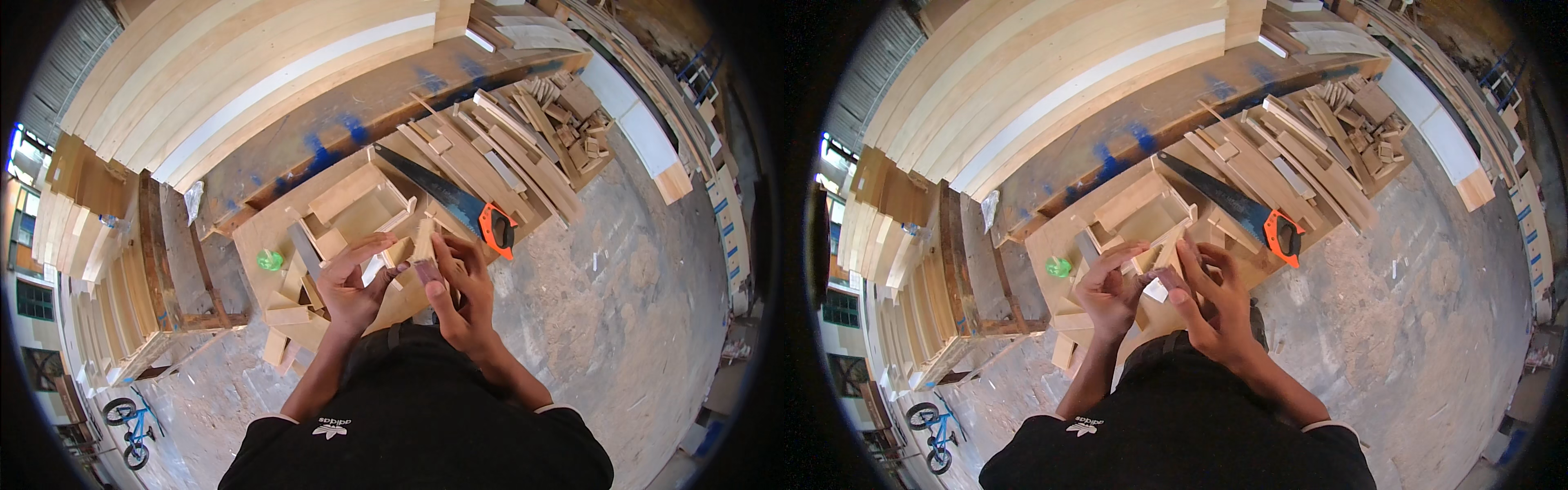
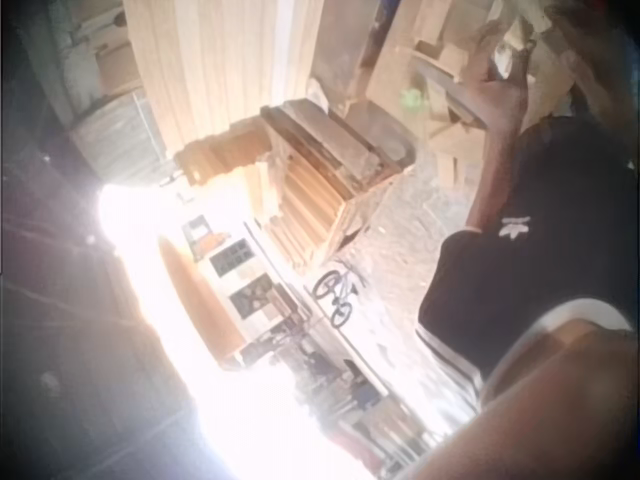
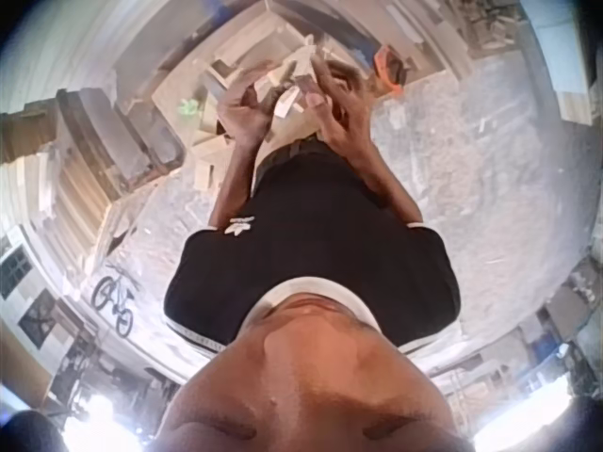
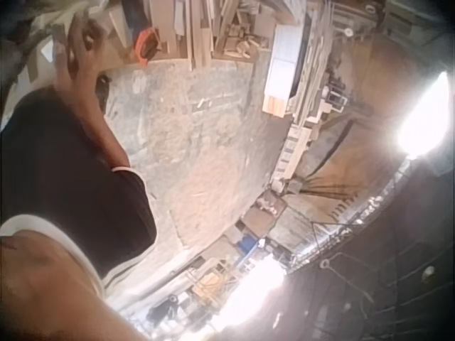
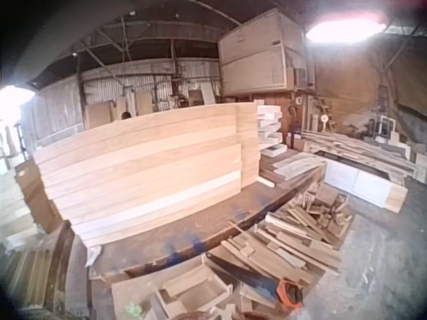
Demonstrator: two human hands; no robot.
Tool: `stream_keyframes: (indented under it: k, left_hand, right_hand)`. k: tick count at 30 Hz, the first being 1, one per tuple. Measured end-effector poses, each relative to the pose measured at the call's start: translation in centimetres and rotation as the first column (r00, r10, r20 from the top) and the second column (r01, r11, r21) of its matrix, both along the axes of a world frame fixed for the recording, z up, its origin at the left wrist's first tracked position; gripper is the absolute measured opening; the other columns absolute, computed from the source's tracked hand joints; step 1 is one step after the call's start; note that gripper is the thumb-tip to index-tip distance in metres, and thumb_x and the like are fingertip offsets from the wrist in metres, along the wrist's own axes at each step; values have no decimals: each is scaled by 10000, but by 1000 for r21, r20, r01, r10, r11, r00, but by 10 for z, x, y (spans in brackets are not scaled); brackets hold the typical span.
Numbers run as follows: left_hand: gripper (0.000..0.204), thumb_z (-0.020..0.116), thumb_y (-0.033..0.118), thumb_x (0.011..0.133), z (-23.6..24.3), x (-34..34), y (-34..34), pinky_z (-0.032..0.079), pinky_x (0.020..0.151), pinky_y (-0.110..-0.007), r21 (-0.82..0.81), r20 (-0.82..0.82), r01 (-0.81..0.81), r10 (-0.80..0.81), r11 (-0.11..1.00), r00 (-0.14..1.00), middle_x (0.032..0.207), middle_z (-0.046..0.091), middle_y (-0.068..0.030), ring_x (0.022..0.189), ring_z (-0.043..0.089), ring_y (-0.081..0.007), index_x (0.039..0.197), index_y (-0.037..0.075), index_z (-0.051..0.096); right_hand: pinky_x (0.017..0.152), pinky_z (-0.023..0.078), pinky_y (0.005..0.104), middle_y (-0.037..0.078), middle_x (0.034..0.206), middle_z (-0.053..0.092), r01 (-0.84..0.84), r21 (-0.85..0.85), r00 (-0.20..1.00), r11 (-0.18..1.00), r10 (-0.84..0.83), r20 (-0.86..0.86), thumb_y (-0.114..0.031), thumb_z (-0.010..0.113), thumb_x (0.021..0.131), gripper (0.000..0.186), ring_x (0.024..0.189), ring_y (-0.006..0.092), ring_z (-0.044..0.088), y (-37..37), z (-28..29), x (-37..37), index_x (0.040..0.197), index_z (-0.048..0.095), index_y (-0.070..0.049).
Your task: The person saws a piece of wood at a workbench and then sands the cut edge of the wood by hand.
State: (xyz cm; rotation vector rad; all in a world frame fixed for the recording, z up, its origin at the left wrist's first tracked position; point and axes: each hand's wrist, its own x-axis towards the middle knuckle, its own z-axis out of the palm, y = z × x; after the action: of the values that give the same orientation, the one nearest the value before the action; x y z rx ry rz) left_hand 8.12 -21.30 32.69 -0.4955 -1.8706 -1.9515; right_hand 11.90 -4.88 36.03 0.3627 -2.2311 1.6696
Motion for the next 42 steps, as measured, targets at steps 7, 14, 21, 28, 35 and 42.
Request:
stream_keyframes:
  k: [7,14,21,28,35,42]
  left_hand:
    - [251,708,-133,744,-5,1,8,533,864,-372,-119,-260,-151,116,981,959,976,713,-168,948,686,-293,977,-41,692]
    - [245,705,-128,767,-1,11,13,523,874,-346,51,46,-42,40,998,998,1016,701,-152,998,663,-251,994,-39,687]
    - [349,715,-5,858,7,5,10,479,898,-310,430,384,188,-368,883,847,1144,614,-126,1007,610,-172,1162,-26,544]
    - [339,768,-60,775,-9,-1,6,503,830,-280,-12,359,200,-183,980,915,1057,624,-100,935,615,-151,1091,-57,644]
    - [358,783,-35,723,-2,0,8,495,635,-244,-341,250,63,25,938,968,864,669,-66,699,611,-111,1068,24,709]
    - [468,804,-28,664,-3,3,9,517,640,-271,-418,-33,-113,109,901,993,885,699,-97,718,663,-173,1114,58,710]
  right_hand:
    - [882,488,369,237,1280,482,11,-42,939,999,4,344,-136,623,889,473,1104,303,546,4,5,-13,1349,562,-45]
    - [845,496,350,224,1227,517,-11,33,964,999,1,268,-212,590,956,406,1079,276,551,11,-7,-17,1330,582,-54]
    - [707,485,248,57,982,602,65,-523,835,850,241,496,-351,587,980,422,777,122,605,30,-42,-21,1116,661,42]
    - [719,494,269,63,981,615,113,-574,852,811,218,475,-324,583,984,389,793,135,615,29,-35,-15,1083,662,44]
    - [853,490,338,178,1185,536,27,-83,984,996,-12,175,-229,645,922,419,1017,240,577,21,-11,-11,1281,603,-17]
    - [919,445,412,228,1208,488,-27,270,999,962,16,45,-180,679,874,445,1092,356,511,17,-4,-11,1297,607,-63]
